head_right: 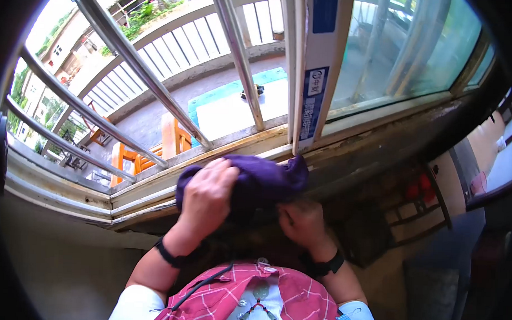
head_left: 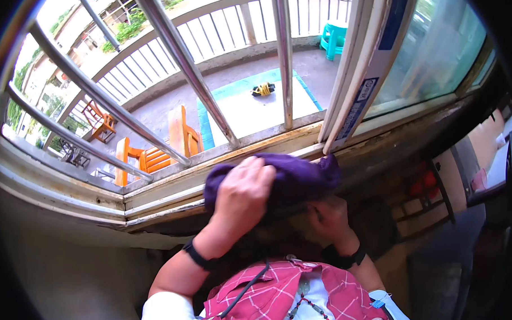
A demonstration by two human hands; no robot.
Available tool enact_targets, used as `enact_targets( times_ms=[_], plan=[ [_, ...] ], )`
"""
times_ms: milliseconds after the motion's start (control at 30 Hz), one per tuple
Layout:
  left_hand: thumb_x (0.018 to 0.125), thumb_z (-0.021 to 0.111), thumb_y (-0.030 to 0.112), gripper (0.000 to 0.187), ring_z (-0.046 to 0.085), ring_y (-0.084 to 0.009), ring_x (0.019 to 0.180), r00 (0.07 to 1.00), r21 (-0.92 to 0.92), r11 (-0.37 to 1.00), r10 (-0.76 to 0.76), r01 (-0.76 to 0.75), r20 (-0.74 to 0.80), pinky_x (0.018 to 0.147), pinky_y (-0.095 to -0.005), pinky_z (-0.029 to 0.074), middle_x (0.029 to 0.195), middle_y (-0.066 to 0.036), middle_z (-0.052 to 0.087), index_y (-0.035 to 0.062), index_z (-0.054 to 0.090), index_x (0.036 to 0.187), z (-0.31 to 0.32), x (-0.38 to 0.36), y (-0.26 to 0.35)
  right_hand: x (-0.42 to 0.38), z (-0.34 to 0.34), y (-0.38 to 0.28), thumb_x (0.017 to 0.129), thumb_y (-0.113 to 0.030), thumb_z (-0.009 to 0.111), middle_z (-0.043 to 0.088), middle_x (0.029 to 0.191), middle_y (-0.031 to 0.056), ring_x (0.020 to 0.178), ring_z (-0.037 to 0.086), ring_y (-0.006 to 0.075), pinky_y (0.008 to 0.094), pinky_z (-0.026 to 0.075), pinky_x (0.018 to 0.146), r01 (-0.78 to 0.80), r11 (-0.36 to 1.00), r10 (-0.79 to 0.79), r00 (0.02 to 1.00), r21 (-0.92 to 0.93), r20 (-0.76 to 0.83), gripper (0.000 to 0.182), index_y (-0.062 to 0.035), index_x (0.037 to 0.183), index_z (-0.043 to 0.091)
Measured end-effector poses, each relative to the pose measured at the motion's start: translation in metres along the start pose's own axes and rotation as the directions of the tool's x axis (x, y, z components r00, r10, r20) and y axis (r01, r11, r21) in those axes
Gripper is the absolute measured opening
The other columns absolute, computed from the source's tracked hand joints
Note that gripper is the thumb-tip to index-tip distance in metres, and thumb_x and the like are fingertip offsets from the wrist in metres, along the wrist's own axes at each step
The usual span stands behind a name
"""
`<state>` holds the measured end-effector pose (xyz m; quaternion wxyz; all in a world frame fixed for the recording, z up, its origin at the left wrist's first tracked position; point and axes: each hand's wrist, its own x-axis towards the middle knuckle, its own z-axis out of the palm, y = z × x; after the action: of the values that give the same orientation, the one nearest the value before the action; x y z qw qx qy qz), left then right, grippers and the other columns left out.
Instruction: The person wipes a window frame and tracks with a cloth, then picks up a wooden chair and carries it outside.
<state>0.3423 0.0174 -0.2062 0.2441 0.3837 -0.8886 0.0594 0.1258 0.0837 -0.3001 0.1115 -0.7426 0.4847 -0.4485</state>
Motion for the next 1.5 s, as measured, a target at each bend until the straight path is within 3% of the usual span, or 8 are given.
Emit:
enact_targets(
  times_ms=[300, 467, 533, 800, 1133, 1267, 1333, 1500],
  plan=[
    [0.082, 0.049, -0.004, 0.021, 0.062, -0.0418, 0.080, 0.906, -0.248, 0.896, -0.405, 0.368, -0.120, 0.072, -0.0461, 0.049, 0.086, -0.024, 0.063, -0.0018, 0.058, 0.101, -0.025, -0.027, -0.024, -0.031, -0.013, 0.007, 0.072, -0.001, 0.066, 0.062, 0.069, 0.0146, 0.063, 0.063, 0.0317, 0.0381, 0.049, 0.056, -0.224, 0.972, 0.216, 0.971, -0.075, -0.102, 0.011, -0.0033, 0.083, 0.069],
    [0.087, 0.046, -0.003, 0.021, 0.061, -0.0449, 0.077, 0.862, -0.588, 0.786, -0.422, 0.192, -0.282, 0.069, -0.0472, 0.048, 0.086, -0.026, 0.061, -0.0004, 0.056, 0.105, 0.004, 0.043, 0.028, -0.037, -0.015, -0.001, 0.073, -0.006, 0.066, 0.061, 0.068, 0.0133, 0.063, 0.062, 0.0322, 0.0399, 0.049, 0.055, -0.165, 0.970, 0.164, 0.986, -0.177, -0.020, 0.007, -0.0049, 0.080, 0.067],
    [0.085, 0.046, -0.004, 0.025, 0.060, -0.0464, 0.081, 0.919, -0.726, 0.655, -0.385, 0.207, -0.085, 0.071, -0.0482, 0.048, 0.089, -0.028, 0.060, -0.0027, 0.051, 0.109, 0.018, 0.070, 0.048, -0.040, -0.013, -0.003, 0.074, -0.010, 0.067, 0.060, 0.068, 0.0124, 0.063, 0.062, 0.0321, 0.0409, 0.049, 0.055, -0.144, 0.960, 0.157, 0.987, -0.240, 0.036, 0.006, -0.0066, 0.079, 0.066],
    [0.079, 0.045, -0.006, 0.029, 0.060, -0.0461, 0.084, 0.971, -0.583, 0.800, -0.228, 0.143, -0.074, 0.072, -0.0509, 0.048, 0.085, -0.028, 0.060, -0.0047, 0.045, 0.108, 0.057, 0.077, 0.045, -0.099, 0.004, -0.001, 0.076, -0.013, 0.065, 0.064, 0.075, 0.0156, 0.067, 0.063, 0.0355, 0.0439, 0.050, 0.058, -0.252, 0.927, 0.324, 0.911, -0.279, 0.257, 0.009, -0.0076, 0.082, 0.069],
    [0.079, 0.050, 0.007, 0.016, 0.066, -0.0346, 0.068, 0.991, -0.339, 0.931, -0.128, 0.135, 0.042, 0.063, -0.0450, 0.051, 0.072, -0.018, 0.064, -0.0012, 0.051, 0.092, 0.057, 0.081, 0.036, -0.079, 0.034, 0.001, 0.080, -0.025, 0.063, 0.067, 0.082, 0.0141, 0.076, 0.066, 0.0308, 0.0419, 0.051, 0.064, -0.036, 0.938, 0.259, 0.735, -0.345, 0.627, 0.022, -0.0102, 0.094, 0.070],
    [0.078, 0.052, 0.006, 0.014, 0.066, -0.0343, 0.076, 0.991, -0.407, 0.912, -0.092, 0.045, -0.097, 0.071, -0.0436, 0.052, 0.078, -0.019, 0.065, 0.0006, 0.052, 0.091, 0.065, 0.069, 0.038, -0.090, 0.061, 0.007, 0.079, -0.019, 0.060, 0.067, 0.076, 0.0143, 0.071, 0.067, 0.0303, 0.0422, 0.052, 0.063, 0.073, 0.948, 0.099, 0.859, -0.311, 0.502, 0.017, -0.0081, 0.085, 0.071],
    [0.078, 0.054, 0.005, 0.012, 0.066, -0.0347, 0.087, 0.917, -0.301, 0.939, 0.038, -0.169, -0.396, 0.081, -0.0419, 0.051, 0.086, -0.020, 0.065, 0.0021, 0.053, 0.090, 0.072, 0.064, 0.044, -0.104, 0.068, 0.015, 0.079, -0.016, 0.059, 0.067, 0.075, 0.0140, 0.069, 0.067, 0.0302, 0.0424, 0.052, 0.062, 0.055, 0.952, 0.109, 0.858, -0.302, 0.502, 0.015, -0.0077, 0.081, 0.071],
    [0.076, 0.055, 0.000, 0.019, 0.065, -0.0353, 0.089, 0.927, -0.472, 0.867, -0.032, -0.160, -0.373, 0.082, -0.0406, 0.052, 0.092, -0.021, 0.066, 0.0015, 0.057, 0.095, 0.072, 0.060, 0.040, -0.103, 0.057, 0.000, 0.075, -0.018, 0.061, 0.067, 0.074, 0.0155, 0.068, 0.067, 0.0314, 0.0423, 0.052, 0.062, 0.108, 0.913, 0.164, 0.784, -0.392, 0.598, 0.012, -0.0083, 0.076, 0.069]
  ],
)
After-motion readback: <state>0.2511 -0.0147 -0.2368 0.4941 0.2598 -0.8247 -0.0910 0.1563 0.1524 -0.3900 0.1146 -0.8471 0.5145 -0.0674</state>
